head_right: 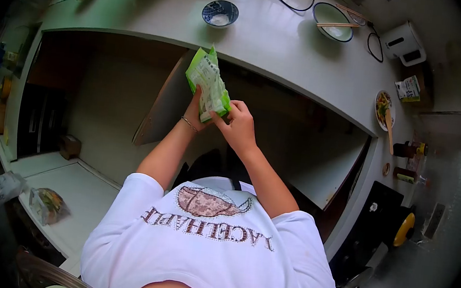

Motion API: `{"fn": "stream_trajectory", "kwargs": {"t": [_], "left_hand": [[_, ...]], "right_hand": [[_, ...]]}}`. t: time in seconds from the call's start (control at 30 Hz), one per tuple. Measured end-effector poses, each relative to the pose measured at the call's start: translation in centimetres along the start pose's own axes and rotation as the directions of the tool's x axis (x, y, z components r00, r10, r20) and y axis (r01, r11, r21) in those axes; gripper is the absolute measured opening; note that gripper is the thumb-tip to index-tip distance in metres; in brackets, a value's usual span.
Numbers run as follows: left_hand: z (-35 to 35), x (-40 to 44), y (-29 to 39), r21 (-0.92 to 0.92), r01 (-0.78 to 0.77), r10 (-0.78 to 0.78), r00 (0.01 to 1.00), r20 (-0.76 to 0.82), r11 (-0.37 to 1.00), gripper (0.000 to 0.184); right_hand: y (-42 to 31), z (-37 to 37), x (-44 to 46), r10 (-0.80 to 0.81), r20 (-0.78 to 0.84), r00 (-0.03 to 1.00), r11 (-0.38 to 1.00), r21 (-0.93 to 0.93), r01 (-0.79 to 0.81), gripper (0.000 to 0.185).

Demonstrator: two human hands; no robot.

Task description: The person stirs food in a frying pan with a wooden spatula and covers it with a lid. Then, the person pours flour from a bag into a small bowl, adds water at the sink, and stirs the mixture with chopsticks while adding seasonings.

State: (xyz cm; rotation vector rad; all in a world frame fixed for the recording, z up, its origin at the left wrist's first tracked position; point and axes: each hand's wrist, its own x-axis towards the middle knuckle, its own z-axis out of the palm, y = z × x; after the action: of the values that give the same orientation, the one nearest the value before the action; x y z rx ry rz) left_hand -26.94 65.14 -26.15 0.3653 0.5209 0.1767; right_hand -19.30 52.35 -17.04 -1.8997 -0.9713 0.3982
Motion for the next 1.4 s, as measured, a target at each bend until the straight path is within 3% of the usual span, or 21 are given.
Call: {"fn": "stream_trajectory", "kwargs": {"t": [0.17,0.23,0.3,0.33,0.4,0.43,0.47,0.53,0.57,0.63,0.7,0.77,0.83,0.93,1.03,1.07,1.1,1.13,1.2,1.3,1.4], "left_hand": [[-4.5,0.9,-4.7,0.078,0.256,-0.242,0.958,-0.154,0.964,0.070],[-5.9,1.8,-7.2,0.030,0.239,-0.236,0.968,-0.091,0.971,0.073],[-6.4,1.9,-9.0,0.228,0.230,-0.152,0.937,-0.315,0.946,0.067],[-6.8,1.6,-9.6,0.209,0.229,-0.156,0.936,-0.314,0.951,0.067],[-6.4,0.3,-9.4,0.565,0.344,-0.011,0.861,-0.509,0.750,0.058],[-7.1,0.3,-9.5,0.552,0.342,-0.016,0.860,-0.511,0.760,0.058],[-8.0,0.2,-9.4,0.760,0.131,0.202,0.923,-0.328,0.637,0.052],[-8.1,0.7,-9.1,0.915,-0.200,0.477,0.879,0.010,0.349,0.043],[-7.5,0.9,-8.5,0.912,-0.206,0.480,0.877,0.012,0.354,0.043],[-7.0,2.1,-8.8,0.958,-0.271,0.540,0.822,0.183,0.087,0.041],[-8.5,4.1,-11.0,0.948,-0.312,0.607,0.767,0.207,0.070,0.045],[-9.6,5.1,-12.1,0.911,-0.239,0.734,0.539,0.413,-0.337,0.046],[-9.2,3.4,-10.0,0.815,-0.120,0.676,0.498,0.543,-0.567,0.050],[-9.7,-0.4,-5.4,0.660,0.092,0.643,0.364,0.674,-0.745,0.054],[-11.7,-4.3,-1.9,0.554,0.498,0.709,0.196,0.678,-0.667,0.048],[-12.8,-5.1,-1.2,0.522,0.606,0.738,0.167,0.654,-0.600,0.047],[-14.1,-5.9,-0.5,0.479,0.705,0.762,0.134,0.634,-0.523,0.046],[-15.9,-6.4,0.1,0.476,0.711,0.755,0.119,0.645,-0.518,0.046],[-18.9,-7.3,0.9,0.544,0.690,0.836,0.167,0.523,-0.478,0.044],[-20.4,-7.3,0.4,0.782,0.489,0.922,0.182,0.342,-0.387,0.043],[-21.6,-7.4,0.5,0.717,0.563,0.911,0.275,0.307,-0.411,0.041]], "right_hand": [[1.8,0.5,-4.8,0.164,-0.026,0.986,0.978,-0.123,-0.166,0.024],[4.7,0.8,-6.5,0.389,-0.086,0.917,0.915,0.151,-0.374,0.027],[7.1,0.2,-7.8,0.424,-0.081,0.902,0.900,0.152,-0.409,0.031],[8.3,0.1,-8.4,0.512,-0.085,0.855,0.843,0.242,-0.480,0.031],[11.5,-0.6,-9.4,0.632,-0.052,0.773,0.751,0.285,-0.595,0.030],[13.3,-0.8,-9.8,0.632,-0.047,0.774,0.754,0.270,-0.599,0.030],[15.1,-1.0,-10.2,0.683,-0.050,0.729,0.697,0.345,-0.629,0.028],[19.4,-1.9,-10.9,0.769,-0.053,0.637,0.590,0.441,-0.676,0.023],[21.3,-2.1,-11.2,0.765,-0.056,0.641,0.597,0.435,-0.674,0.023],[25.4,-3.1,-11.8,0.764,-0.147,0.628,0.593,0.544,-0.594,0.023],[29.5,-4.7,-11.7,0.761,-0.181,0.622,0.610,0.524,-0.594,0.022],[34.1,-6.7,-11.1,0.770,-0.333,0.544,0.619,0.593,-0.515,0.022],[40.0,-9.9,-10.3,0.718,-0.420,0.555,0.694,0.497,-0.521,0.023],[46.5,-15.2,-8.5,0.639,-0.461,0.616,0.769,0.356,-0.531,0.025],[53.4,-19.3,-5.8,0.505,-0.519,0.690,0.861,0.362,-0.357,0.030],[53.7,-20.4,-4.7,0.381,-0.539,0.751,0.767,-0.269,-0.583,0.032],[54.2,-21.6,-3.6,0.287,-0.479,0.830,0.317,-0.770,-0.554,0.033],[57.0,-23.3,-2.3,0.276,-0.483,0.831,0.334,-0.763,-0.554,0.033],[64.2,-26.4,-0.4,0.188,-0.374,0.908,-0.212,-0.918,-0.335,0.036],[63.5,-27.0,3.2,0.360,-0.459,0.813,-0.245,-0.887,-0.392,0.040],[62.3,-26.9,6.4,0.598,-0.522,0.608,-0.316,-0.851,-0.420,0.047]]}}
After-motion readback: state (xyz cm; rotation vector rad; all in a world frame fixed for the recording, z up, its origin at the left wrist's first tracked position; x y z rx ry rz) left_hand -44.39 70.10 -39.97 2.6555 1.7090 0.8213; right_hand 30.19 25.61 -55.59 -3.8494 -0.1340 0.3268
